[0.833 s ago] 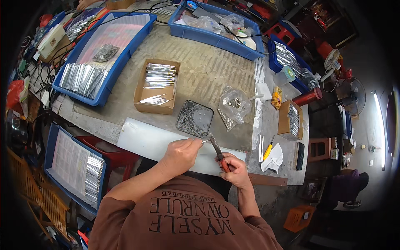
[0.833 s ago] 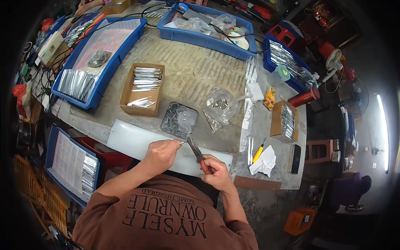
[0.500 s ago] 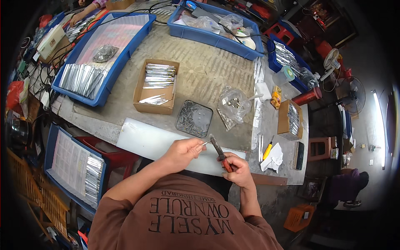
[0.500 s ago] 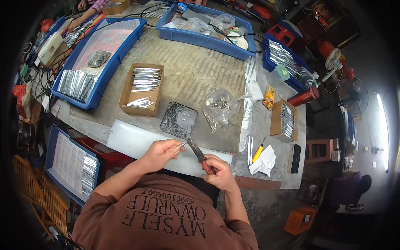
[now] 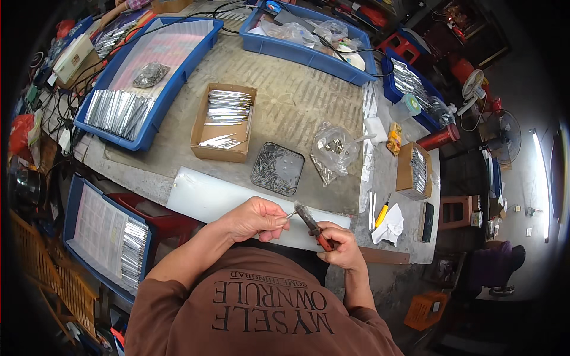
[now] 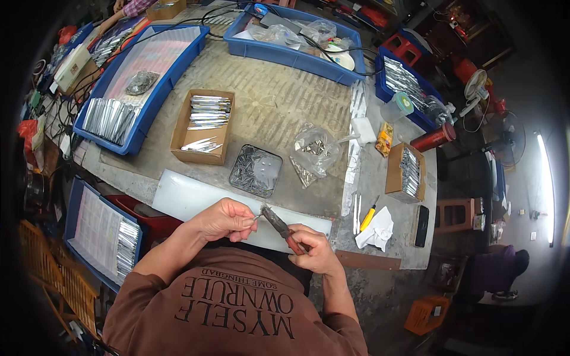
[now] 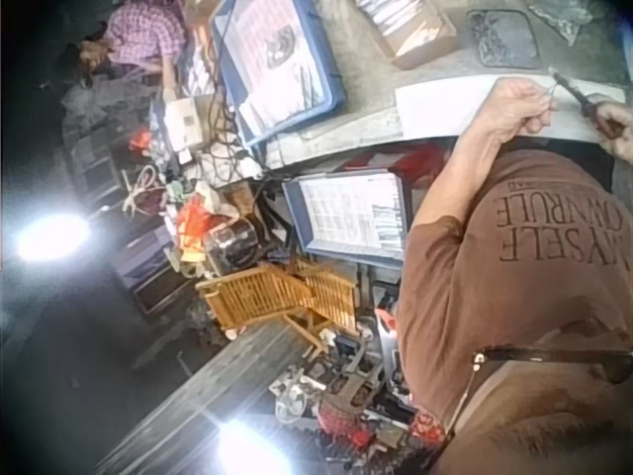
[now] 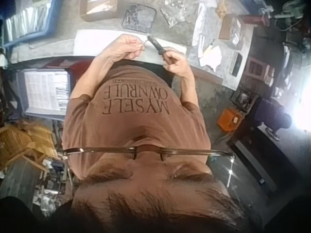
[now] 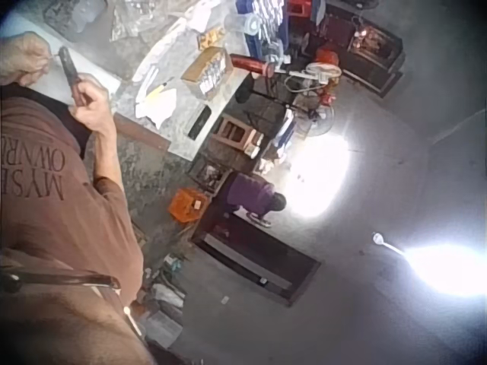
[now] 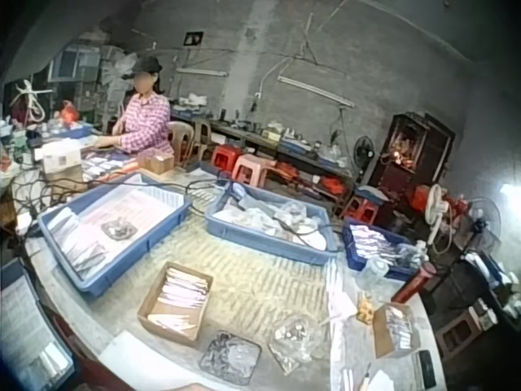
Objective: The person assembles small metal components by hand, fitting pieces together and crimping them using pliers.
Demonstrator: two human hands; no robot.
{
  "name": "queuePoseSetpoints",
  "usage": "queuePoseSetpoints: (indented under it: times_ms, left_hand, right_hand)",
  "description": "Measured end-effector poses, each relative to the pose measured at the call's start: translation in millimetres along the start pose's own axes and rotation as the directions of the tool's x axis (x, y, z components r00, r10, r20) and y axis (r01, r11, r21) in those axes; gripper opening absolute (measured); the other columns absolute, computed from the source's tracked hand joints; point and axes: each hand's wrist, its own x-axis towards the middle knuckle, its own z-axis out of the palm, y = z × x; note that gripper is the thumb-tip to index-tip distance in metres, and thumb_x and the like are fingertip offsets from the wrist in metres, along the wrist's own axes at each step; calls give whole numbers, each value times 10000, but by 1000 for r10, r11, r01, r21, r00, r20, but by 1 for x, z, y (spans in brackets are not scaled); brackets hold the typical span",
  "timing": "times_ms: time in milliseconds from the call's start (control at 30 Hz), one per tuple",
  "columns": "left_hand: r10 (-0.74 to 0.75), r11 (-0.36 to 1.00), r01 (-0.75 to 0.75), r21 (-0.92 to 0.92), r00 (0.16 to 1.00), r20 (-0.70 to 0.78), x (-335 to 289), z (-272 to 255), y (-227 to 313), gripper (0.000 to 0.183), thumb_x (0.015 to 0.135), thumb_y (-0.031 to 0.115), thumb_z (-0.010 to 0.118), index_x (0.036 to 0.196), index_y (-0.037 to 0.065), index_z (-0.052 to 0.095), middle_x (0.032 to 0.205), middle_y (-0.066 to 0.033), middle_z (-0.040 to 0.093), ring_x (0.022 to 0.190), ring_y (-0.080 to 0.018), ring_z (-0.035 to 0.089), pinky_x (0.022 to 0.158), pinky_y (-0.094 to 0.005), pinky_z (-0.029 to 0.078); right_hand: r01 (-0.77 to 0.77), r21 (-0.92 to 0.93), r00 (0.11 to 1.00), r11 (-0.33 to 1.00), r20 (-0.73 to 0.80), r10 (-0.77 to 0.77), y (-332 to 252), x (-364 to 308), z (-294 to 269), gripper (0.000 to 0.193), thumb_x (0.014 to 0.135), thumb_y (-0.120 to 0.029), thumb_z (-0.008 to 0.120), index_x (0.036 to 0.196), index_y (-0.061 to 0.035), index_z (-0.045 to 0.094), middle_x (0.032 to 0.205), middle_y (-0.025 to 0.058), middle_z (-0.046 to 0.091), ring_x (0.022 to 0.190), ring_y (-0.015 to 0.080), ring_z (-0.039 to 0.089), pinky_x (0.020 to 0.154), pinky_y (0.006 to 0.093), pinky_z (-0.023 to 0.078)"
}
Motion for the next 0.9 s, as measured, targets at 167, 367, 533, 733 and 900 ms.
queuePoseSetpoints:
  times_ms: [167,367,533,733,900]
  left_hand:
    - [25,996,-20,81,997,-71,0,2,-2,180,762,153,562,790,-25,557,598,-69,539,431,-84,449,404,-187,360]
    - [49,984,-21,178,987,-153,0,9,3,166,762,143,560,791,-21,562,608,-63,544,431,-68,443,400,-179,356]
    - [113,950,-41,310,969,-218,2,13,3,152,761,144,557,775,-7,569,598,-46,536,428,-53,424,397,-177,351]
    - [235,880,-62,471,918,-319,5,18,0,140,752,137,559,782,3,588,565,-21,527,438,-54,439,397,-192,362]
    - [340,838,-120,533,878,-338,7,19,-5,136,740,128,565,781,2,595,548,-16,524,440,-53,435,399,-197,362]
  right_hand:
    - [-2,-1,1000,1000,-13,2,0,0,1,234,431,36,583,616,3,444,868,129,537,775,195,504,647,265,387]
    - [7,-4,1000,1000,-23,-7,6,-1,0,244,431,38,584,628,4,445,874,119,536,773,184,493,653,266,383]
    - [-12,13,1000,1000,-18,12,8,0,-1,241,444,36,578,654,9,463,881,113,534,784,181,485,663,268,380]
    - [-67,59,997,996,-37,69,8,1,1,265,458,37,570,713,24,500,903,107,525,798,168,478,676,257,374]
    - [-78,66,996,995,-37,81,10,0,0,276,459,46,564,728,30,506,916,102,519,813,158,473,696,245,368]
